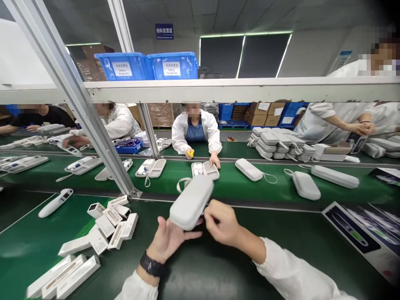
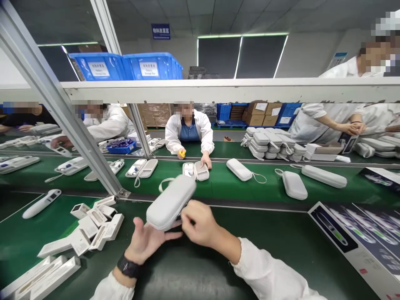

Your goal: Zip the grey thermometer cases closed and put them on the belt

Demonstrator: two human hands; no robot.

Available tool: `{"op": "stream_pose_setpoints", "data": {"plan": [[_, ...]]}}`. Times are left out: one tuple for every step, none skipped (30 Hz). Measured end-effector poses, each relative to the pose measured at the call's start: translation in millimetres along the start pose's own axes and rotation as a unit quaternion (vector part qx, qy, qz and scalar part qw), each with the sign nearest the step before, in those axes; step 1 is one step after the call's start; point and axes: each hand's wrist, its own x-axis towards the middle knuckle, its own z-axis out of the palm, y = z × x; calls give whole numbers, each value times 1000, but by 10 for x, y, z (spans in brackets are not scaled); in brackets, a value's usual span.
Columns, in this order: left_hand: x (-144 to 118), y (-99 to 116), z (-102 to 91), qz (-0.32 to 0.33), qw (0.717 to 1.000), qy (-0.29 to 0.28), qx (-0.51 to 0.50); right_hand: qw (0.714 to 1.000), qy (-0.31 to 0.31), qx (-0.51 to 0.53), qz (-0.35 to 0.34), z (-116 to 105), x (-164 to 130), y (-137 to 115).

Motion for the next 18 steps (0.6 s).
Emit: {"op": "stream_pose_setpoints", "data": {"plan": [[-6, -26, 57, -10, 1000, 13, 3, 998, -39, -20, -39, 31, -11, 1], [-18, -38, 101, -17, 999, 36, 10, 994, -80, -35, -70, 67, -28, 9], [-34, -33, 128, -21, 997, 67, 20, 989, -110, -45, -91, 104, -48, 23], [-49, -11, 138, -26, 994, 103, 34, 985, -131, -51, -103, 139, -67, 39], [-63, 25, 134, -37, 989, 137, 50, 982, -146, -56, -107, 169, -84, 54], [-73, 70, 119, -47, 983, 163, 63, 980, -156, -59, -112, 193, -97, 64], [-78, 119, 99, -56, 979, 182, 70, 977, -163, -64, -117, 210, -108, 65], [-80, 165, 80, -62, 976, 196, 74, 975, -172, -67, -124, 223, -117, 57], [-79, 206, 64, -65, 973, 206, 80, 971, -184, -71, -135, 231, -127, 41], [-77, 237, 57, -68, 970, 213, 92, 966, -199, -75, -149, 236, -138, 22], [-73, 260, 58, -73, 967, 217, 115, 959, -215, -79, -165, 239, -153, 5], [-69, 273, 68, -83, 962, 217, 147, 953, -231, -84, -179, 239, -170, -1], [-66, 279, 84, -96, 956, 209, 184, 947, -244, -87, -189, 233, -188, 10], [-63, 281, 102, -108, 950, 194, 219, 944, -252, -91, -194, 218, -204, 45], [-61, 280, 119, -116, 946, 174, 248, 943, -254, -94, -192, 193, -214, 105], [-59, 277, 132, -119, 943, 154, 270, 947, -247, -98, -181, 156, -217, 189], [-57, 275, 138, -118, 941, 136, 285, 954, -232, -102, -161, 107, -209, 289], [-55, 272, 138, -115, 941, 122, 293, 962, -214, -106, -133, 50, -192, 396]]}}
